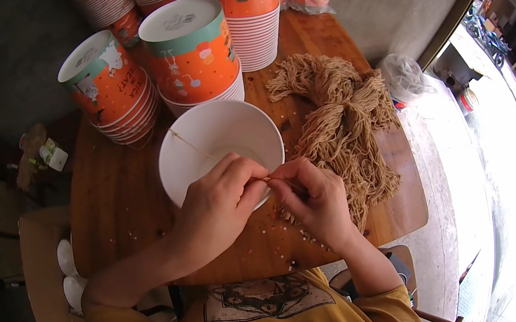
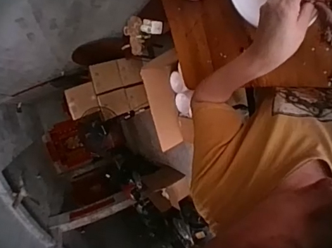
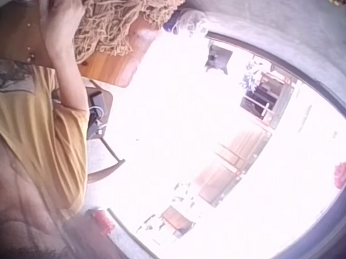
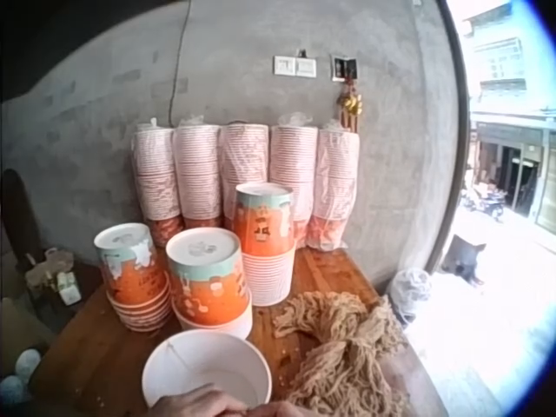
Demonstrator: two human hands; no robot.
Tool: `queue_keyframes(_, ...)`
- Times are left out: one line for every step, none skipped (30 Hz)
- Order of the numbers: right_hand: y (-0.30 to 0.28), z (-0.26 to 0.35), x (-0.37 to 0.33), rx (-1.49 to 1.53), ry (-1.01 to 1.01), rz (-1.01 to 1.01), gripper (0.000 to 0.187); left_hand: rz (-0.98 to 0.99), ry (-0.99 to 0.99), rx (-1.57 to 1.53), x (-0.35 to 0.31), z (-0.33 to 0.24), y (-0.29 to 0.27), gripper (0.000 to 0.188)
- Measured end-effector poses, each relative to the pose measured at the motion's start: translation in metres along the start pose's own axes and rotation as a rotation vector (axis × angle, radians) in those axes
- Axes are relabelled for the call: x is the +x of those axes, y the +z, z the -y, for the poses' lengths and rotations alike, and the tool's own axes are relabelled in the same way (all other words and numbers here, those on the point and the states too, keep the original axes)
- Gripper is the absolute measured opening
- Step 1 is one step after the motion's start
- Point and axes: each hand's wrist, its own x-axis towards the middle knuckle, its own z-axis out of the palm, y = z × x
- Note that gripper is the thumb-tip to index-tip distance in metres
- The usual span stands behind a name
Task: Threading thin white cords through holes in Halloween-themed paper buckets to create handles.
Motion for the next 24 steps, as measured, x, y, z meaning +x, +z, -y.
queue_keyframes(-0.0001,-0.0003,0.0000,-0.001,0.001,-0.001,0.011,0.003,-0.025,-0.008,0.0008,0.0006,0.0001,0.010)
queue_keyframes(-0.0001,-0.0008,0.0000,0.006,-0.006,-0.004,0.011,0.004,-0.025,-0.009,0.0012,0.0010,-0.0001,0.010)
queue_keyframes(0.0001,-0.0011,0.0000,0.013,-0.014,-0.008,0.011,0.013,-0.032,-0.026,0.0014,0.0017,-0.0006,0.010)
queue_keyframes(-0.0001,-0.0009,-0.0001,0.013,-0.014,-0.009,0.011,0.022,-0.040,-0.044,0.0018,0.0024,-0.0011,0.010)
queue_keyframes(-0.0003,-0.0006,-0.0004,0.006,-0.004,-0.003,0.011,0.023,-0.039,-0.043,0.0022,0.0036,-0.0013,0.010)
queue_keyframes(-0.0002,-0.0004,-0.0007,0.000,0.004,0.004,0.011,0.028,-0.045,-0.072,0.0025,0.0051,-0.0014,0.010)
queue_keyframes(0.0002,-0.0006,-0.0010,0.001,0.004,0.004,0.011,0.032,-0.050,-0.100,0.0028,0.0064,-0.0012,0.010)
queue_keyframes(0.0007,-0.0010,-0.0012,-0.001,0.004,0.002,0.011,0.032,-0.050,-0.099,0.0033,0.0070,-0.0005,0.010)
queue_keyframes(0.0010,-0.0013,-0.0017,-0.003,0.005,-0.001,0.012,0.025,-0.052,-0.142,0.0041,0.0072,0.0007,0.012)
queue_keyframes(0.0012,-0.0016,-0.0022,-0.003,0.005,-0.002,0.012,0.017,-0.053,-0.184,0.0046,0.0071,0.0015,0.013)
queue_keyframes(0.0015,-0.0019,-0.0026,-0.005,-0.003,-0.007,0.012,0.018,-0.053,-0.184,0.0049,0.0069,0.0019,0.013)
queue_keyframes(0.0019,-0.0024,-0.0031,-0.005,-0.010,-0.012,0.013,0.030,-0.090,-0.227,0.0052,0.0067,0.0023,0.014)
queue_keyframes(0.0024,-0.0031,-0.0035,-0.005,-0.009,-0.013,0.013,0.043,-0.127,-0.270,0.0054,0.0066,0.0027,0.014)
queue_keyframes(0.0031,-0.0038,-0.0040,-0.005,-0.011,-0.022,0.013,0.044,-0.127,-0.270,0.0060,0.0063,0.0028,0.014)
queue_keyframes(0.0039,-0.0042,-0.0044,-0.004,-0.012,-0.031,0.014,0.049,-0.129,-0.269,0.0066,0.0062,0.0027,0.015)
queue_keyframes(0.0048,-0.0043,-0.0049,-0.004,-0.010,-0.031,0.014,0.055,-0.131,-0.268,0.0072,0.0061,0.0028,0.016)
queue_keyframes(0.0057,-0.0042,-0.0053,-0.005,-0.005,-0.046,0.014,0.056,-0.131,-0.268,0.0077,0.0065,0.0040,0.016)
queue_keyframes(0.0061,-0.0041,-0.0059,-0.007,0.000,-0.061,0.013,0.033,-0.129,-0.296,0.0081,0.0071,0.0058,0.019)
queue_keyframes(0.0062,-0.0042,-0.0066,-0.007,0.000,-0.062,0.013,0.010,-0.127,-0.325,0.0082,0.0073,0.0067,0.022)
queue_keyframes(0.0063,-0.0044,-0.0073,0.022,0.029,-0.066,0.012,0.011,-0.127,-0.325,0.0081,0.0071,0.0066,0.022)
queue_keyframes(0.0063,-0.0049,-0.0078,0.051,0.060,-0.071,0.011,0.026,-0.147,-0.347,0.0084,0.0072,0.0069,0.026)
queue_keyframes(0.0060,-0.0047,-0.0076,0.051,0.062,-0.072,0.011,0.041,-0.167,-0.369,0.0087,0.0072,0.0070,0.031)
queue_keyframes(0.0056,-0.0042,-0.0069,0.067,0.057,-0.080,0.010,0.044,-0.167,-0.369,0.0094,0.0067,0.0064,0.031)
queue_keyframes(0.0050,-0.0040,-0.0065,0.083,0.052,-0.089,0.009,0.064,-0.173,-0.384,0.0106,0.0052,0.0051,0.034)
